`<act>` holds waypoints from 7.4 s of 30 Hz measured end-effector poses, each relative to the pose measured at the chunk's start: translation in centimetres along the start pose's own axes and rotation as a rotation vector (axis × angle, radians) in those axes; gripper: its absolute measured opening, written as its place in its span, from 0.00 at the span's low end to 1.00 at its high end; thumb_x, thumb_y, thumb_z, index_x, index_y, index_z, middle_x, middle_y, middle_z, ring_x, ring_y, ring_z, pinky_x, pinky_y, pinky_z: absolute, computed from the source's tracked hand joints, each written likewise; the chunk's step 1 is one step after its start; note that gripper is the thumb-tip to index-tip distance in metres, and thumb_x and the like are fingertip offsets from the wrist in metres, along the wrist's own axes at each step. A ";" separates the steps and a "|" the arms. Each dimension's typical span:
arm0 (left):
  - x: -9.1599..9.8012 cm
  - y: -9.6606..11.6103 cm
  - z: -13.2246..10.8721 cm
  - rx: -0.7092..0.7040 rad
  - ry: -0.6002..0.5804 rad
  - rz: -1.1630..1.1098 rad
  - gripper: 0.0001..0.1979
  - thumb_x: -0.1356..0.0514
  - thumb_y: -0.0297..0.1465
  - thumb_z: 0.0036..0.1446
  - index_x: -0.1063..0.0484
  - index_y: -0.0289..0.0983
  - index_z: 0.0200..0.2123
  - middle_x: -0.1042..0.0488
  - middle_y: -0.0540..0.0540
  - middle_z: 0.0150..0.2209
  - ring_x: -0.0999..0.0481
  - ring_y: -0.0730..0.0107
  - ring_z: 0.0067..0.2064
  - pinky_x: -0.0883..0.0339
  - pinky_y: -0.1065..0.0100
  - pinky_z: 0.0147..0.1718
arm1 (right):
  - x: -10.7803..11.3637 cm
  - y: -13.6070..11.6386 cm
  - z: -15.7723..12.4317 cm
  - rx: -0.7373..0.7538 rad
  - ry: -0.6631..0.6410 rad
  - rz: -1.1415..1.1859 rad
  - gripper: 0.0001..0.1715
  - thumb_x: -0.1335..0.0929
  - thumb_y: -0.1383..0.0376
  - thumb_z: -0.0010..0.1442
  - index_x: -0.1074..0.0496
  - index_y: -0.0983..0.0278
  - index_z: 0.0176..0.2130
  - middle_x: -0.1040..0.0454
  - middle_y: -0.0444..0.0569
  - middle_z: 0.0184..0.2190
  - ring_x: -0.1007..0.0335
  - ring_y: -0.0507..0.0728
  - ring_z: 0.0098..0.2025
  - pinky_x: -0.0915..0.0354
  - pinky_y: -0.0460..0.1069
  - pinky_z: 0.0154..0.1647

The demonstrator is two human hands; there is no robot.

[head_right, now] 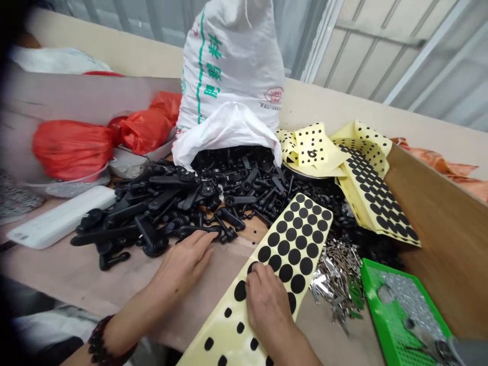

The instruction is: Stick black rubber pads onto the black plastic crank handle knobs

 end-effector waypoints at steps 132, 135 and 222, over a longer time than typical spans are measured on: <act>-4.7 4.1 -4.1 0.192 -0.390 -1.069 0.19 0.52 0.24 0.52 0.27 0.36 0.43 0.23 0.50 0.32 0.25 0.63 0.43 0.32 0.70 0.40 | -2.6 2.5 -1.9 -0.781 -0.221 1.791 0.04 0.28 0.69 0.46 0.27 0.66 0.23 0.30 0.49 0.40 0.35 0.55 0.39 0.40 0.49 0.43; -4.7 3.9 -4.1 0.204 -0.381 -1.087 0.21 0.51 0.24 0.52 0.29 0.35 0.48 0.22 0.49 0.33 0.25 0.64 0.42 0.32 0.70 0.40 | -2.5 2.3 -1.9 -0.797 -0.231 1.802 0.05 0.27 0.68 0.45 0.27 0.66 0.22 0.29 0.49 0.40 0.34 0.55 0.39 0.39 0.49 0.43; -3.5 4.5 -4.5 0.099 -0.338 -0.985 0.17 0.51 0.25 0.55 0.27 0.37 0.44 0.25 0.51 0.31 0.27 0.67 0.36 0.36 0.72 0.37 | -2.8 1.6 -2.0 -0.736 -0.293 1.781 0.06 0.27 0.67 0.47 0.27 0.66 0.23 0.32 0.48 0.43 0.36 0.56 0.42 0.41 0.51 0.45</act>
Point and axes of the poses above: each hand's wrist, its own z-axis towards the middle knuckle, its own x-axis out of the back of the hand, y = z × x, the point moved 9 cm from there along z, towards the middle knuckle
